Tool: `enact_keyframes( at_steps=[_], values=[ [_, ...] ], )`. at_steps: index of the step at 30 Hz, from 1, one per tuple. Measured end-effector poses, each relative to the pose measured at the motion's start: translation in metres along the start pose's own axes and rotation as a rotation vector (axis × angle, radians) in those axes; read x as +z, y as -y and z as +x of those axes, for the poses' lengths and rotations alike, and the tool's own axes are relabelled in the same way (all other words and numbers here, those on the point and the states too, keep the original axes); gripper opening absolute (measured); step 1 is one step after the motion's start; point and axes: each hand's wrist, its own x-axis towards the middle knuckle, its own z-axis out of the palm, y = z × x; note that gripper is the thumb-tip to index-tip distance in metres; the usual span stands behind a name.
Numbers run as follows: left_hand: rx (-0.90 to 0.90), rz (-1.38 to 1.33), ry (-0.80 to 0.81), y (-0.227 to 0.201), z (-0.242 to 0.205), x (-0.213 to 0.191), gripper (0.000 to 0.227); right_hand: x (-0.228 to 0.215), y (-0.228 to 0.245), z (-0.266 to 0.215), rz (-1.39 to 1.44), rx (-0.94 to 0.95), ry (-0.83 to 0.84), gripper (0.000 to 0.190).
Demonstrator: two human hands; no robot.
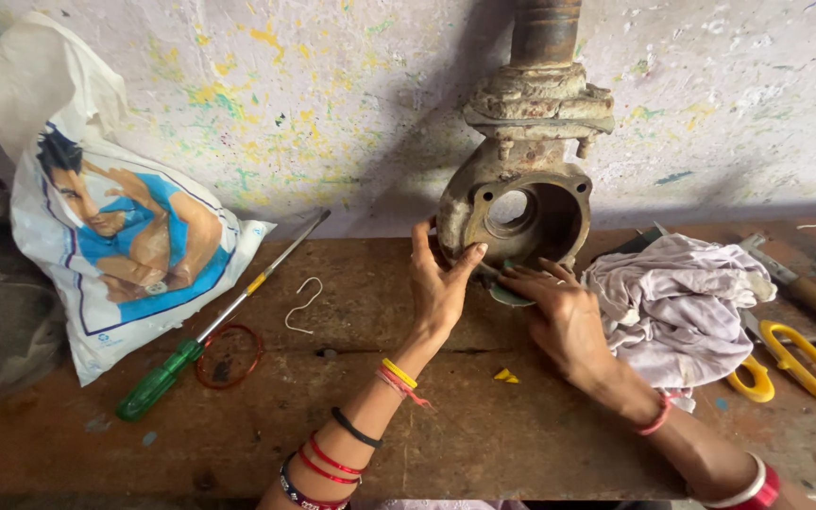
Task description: The person scrubs the interior and exterior surfaces of a metal engine component using a green abrasive pad and wipes it with a cloth. The person rotates the part to access different areas and continues scrubbing and wiping throughout the clip.
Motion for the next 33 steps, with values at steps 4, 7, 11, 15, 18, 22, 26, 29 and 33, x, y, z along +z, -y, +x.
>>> enact_keyframes(
  at_steps=[4, 7, 11, 15, 18, 22, 26, 29, 33],
  values=[
    [-0.091, 0.031, 0.008, -0.004, 0.000, -0.001, 0.061, -0.027, -0.015, 0.003, -0.483, -0.272, 0.180, 0.077],
    [-0.169, 0.051, 0.015, -0.002, -0.004, 0.002, 0.064, -0.036, -0.031, 0.001, -0.660, -0.318, 0.172, 0.059],
    [-0.012, 0.067, -0.002, 0.003, -0.004, 0.001, 0.063, -0.010, -0.028, 0.002, -0.288, -0.153, 0.019, 0.064],
    [0.080, 0.142, -0.019, 0.007, -0.001, 0.000, 0.069, 0.004, -0.028, 0.010, 0.190, 0.131, -0.062, 0.041],
    [-0.149, 0.061, 0.029, 0.006, -0.001, 0.000, 0.075, -0.011, -0.043, 0.017, 0.348, 0.299, -0.219, 0.016],
    [-0.157, 0.034, 0.030, 0.004, 0.000, 0.000, 0.072, -0.035, -0.065, 0.031, 0.617, 0.014, -0.679, 0.024],
    [-0.074, 0.024, 0.011, 0.007, 0.001, 0.002, 0.069, -0.061, -0.084, 0.072, 0.616, -0.073, -0.904, 0.035],
    [-0.050, 0.006, 0.006, 0.009, 0.004, 0.001, 0.069, -0.082, -0.083, 0.115, 0.626, -0.103, -0.878, 0.032],
    [0.013, 0.057, 0.060, 0.008, 0.005, -0.001, 0.065, -0.105, -0.055, 0.170, 0.690, -0.201, -0.622, 0.024]
  ],
)
